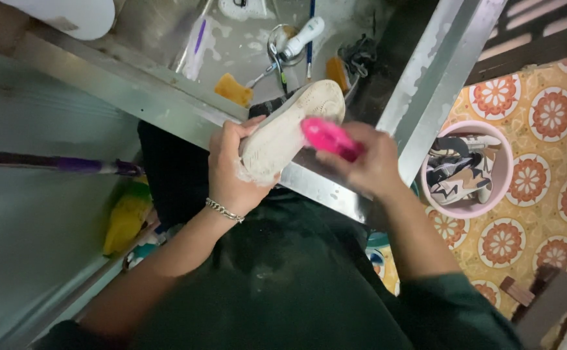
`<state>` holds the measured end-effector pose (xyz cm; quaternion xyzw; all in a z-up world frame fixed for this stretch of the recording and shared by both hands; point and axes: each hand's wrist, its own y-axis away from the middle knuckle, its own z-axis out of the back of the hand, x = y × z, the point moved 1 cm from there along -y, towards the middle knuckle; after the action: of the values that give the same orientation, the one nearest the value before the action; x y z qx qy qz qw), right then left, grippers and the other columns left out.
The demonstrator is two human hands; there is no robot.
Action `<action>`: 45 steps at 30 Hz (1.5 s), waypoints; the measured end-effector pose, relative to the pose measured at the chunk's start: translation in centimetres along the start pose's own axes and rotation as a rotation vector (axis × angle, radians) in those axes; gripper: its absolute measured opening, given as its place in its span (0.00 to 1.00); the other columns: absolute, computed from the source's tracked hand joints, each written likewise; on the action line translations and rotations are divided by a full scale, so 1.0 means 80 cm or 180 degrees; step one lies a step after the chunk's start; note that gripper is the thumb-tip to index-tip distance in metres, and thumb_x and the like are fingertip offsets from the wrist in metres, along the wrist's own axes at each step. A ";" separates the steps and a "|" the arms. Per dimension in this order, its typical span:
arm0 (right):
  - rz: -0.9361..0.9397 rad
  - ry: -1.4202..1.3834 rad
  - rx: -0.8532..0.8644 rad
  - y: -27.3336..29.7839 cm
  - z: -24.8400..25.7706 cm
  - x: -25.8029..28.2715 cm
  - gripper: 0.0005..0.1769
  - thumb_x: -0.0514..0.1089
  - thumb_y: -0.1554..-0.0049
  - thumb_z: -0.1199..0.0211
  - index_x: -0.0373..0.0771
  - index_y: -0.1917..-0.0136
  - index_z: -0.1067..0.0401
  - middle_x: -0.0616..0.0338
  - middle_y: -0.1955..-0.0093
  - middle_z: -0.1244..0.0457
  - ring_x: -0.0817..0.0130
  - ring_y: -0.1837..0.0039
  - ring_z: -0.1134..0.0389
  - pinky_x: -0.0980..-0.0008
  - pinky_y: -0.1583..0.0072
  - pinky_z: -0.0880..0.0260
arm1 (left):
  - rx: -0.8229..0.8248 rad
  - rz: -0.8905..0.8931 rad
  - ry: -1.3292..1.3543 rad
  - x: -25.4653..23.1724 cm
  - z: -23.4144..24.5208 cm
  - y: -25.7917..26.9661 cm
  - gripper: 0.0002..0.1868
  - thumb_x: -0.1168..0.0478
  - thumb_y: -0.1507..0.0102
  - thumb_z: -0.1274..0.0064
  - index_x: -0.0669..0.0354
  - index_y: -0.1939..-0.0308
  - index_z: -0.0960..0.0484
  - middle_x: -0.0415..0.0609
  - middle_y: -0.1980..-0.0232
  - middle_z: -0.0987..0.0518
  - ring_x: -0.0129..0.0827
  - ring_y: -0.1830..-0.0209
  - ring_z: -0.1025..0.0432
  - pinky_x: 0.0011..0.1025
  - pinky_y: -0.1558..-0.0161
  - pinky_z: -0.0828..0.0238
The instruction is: The person cleans shoes in a sink by rinsing them under a faucet, scrubbing the soles and uppers with a pink brush, and applying cleaning solution from a bottle.
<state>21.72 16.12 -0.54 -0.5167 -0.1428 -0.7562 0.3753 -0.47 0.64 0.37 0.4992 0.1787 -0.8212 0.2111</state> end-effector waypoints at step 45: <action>0.1319 0.0133 0.0994 -0.088 -0.004 0.023 0.20 0.52 0.35 0.13 0.36 0.39 0.09 0.39 0.52 0.22 0.45 0.56 0.20 0.51 0.50 0.19 | 0.0035 -0.0153 -0.0075 0.026 -0.002 -0.016 0.40 0.63 0.49 0.10 0.62 0.38 0.17 0.61 0.32 0.07 0.66 0.36 0.14 0.53 0.38 0.11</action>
<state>16.13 19.96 2.19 -0.4550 -0.1411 -0.6424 0.6003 -1.87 1.44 -1.47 0.4862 0.1837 -0.8328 0.1907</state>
